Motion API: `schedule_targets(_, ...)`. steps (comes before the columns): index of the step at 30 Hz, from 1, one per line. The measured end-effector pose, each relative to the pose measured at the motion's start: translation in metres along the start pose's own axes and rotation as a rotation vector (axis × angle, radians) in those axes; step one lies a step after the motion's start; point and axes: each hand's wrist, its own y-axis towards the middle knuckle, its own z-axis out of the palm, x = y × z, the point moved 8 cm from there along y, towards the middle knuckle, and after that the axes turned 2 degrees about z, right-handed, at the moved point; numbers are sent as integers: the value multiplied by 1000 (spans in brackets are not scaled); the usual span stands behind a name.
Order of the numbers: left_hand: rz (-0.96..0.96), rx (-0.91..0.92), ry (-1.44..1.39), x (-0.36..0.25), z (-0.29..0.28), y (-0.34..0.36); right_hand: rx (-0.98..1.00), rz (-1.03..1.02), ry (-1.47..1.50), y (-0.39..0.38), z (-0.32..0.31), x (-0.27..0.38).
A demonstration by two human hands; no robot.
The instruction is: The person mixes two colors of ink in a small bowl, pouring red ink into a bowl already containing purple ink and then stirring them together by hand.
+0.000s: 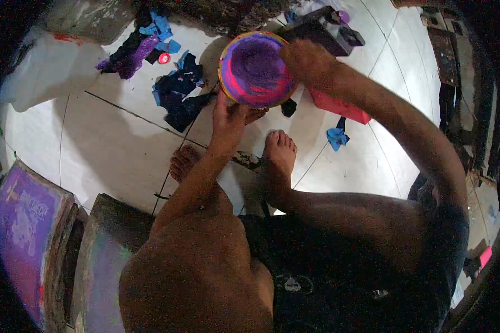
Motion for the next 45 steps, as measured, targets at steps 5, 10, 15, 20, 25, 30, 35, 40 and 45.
schedule_targets(5,37,26,14,4,1,4,29,-99,122,18,-1,9)
schedule_targets(10,14,46,-96,18,-8,6,-111,-196,117,2,20,7)
schedule_targets(15,23,-24,23,6,-6,-1,23,-198,378,17,3,19)
schedule_targets(20,-23,-107,85,3,-4,-1,-12,-163,284,6,5,17)
schedule_targets(25,34,1,14,9,-5,7,-331,-337,178,-4,2,20)
schedule_targets(30,-21,-56,85,10,-11,-2,-16,-171,6,17,18,-6)
schedule_targets(35,18,-42,133,4,-1,2,-53,-233,59,31,46,-5)
schedule_targets(40,133,5,170,-10,-5,6,-25,-180,159,27,-6,2)
schedule_targets(45,-7,13,-82,21,-7,3,-44,-285,1,10,25,-1)
